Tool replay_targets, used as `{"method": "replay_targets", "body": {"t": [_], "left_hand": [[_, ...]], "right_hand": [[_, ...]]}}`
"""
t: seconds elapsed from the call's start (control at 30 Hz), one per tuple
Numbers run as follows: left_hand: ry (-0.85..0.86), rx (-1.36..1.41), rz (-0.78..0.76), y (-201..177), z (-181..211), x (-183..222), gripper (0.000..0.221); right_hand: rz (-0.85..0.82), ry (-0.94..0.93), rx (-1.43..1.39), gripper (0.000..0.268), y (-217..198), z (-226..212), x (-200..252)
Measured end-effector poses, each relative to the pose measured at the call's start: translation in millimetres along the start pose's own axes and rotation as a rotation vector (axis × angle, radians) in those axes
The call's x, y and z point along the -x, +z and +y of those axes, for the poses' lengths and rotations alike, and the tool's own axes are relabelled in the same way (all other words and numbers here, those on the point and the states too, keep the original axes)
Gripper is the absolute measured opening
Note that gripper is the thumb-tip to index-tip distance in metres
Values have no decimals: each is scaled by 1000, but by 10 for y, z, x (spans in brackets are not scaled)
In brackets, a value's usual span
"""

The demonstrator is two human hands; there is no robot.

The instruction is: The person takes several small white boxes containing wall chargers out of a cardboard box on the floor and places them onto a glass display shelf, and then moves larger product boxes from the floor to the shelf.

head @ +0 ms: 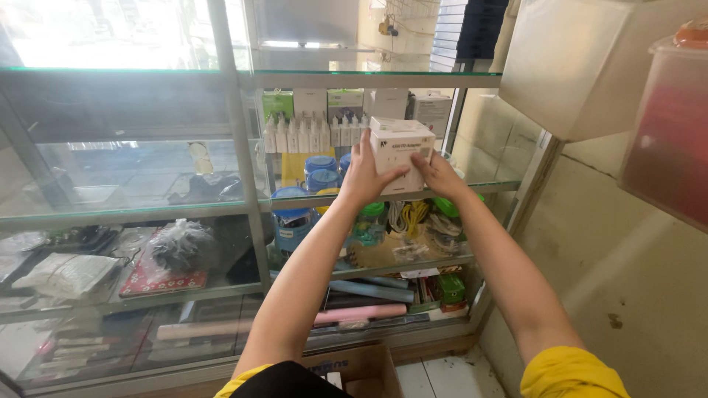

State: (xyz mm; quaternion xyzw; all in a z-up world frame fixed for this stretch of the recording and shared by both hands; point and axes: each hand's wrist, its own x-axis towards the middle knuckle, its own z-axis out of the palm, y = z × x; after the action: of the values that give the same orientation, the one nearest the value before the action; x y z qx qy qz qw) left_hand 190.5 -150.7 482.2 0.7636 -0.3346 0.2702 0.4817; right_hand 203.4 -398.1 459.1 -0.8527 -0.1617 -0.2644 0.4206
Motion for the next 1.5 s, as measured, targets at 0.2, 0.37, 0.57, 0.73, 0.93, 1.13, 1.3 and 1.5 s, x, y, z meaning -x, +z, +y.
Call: {"method": "replay_targets", "body": {"t": [0.2, 0.37, 0.57, 0.73, 0.93, 1.13, 1.3, 1.5], "left_hand": [[-149, -33, -23, 172, -389, -142, 129], [-128, -76, 33, 250, -533, -241, 118], [-258, -329, -156, 349, -599, -236, 81], [-226, -285, -210, 456, -655, -264, 69], [-332, -339, -71, 725, -501, -249, 46], [-316, -297, -78, 1086, -553, -449, 40], [-204, -303, -196, 1774, -583, -809, 30], [-357, -334, -404, 2254, -594, -1292, 37]], "right_hand": [[-141, -52, -68, 60, 110, 95, -209], [-119, 82, -30, 55, 187, 130, -313], [-123, 39, 26, 72, 156, 142, -272], [-116, 93, -58, 64, 107, 233, -322], [-15, 187, -38, 59, 60, 277, -310], [58, 289, 92, 59, -231, 486, -345], [92, 294, 180, 58, -795, 991, -420], [65, 374, 284, 58, -1210, 1621, -726]]}}
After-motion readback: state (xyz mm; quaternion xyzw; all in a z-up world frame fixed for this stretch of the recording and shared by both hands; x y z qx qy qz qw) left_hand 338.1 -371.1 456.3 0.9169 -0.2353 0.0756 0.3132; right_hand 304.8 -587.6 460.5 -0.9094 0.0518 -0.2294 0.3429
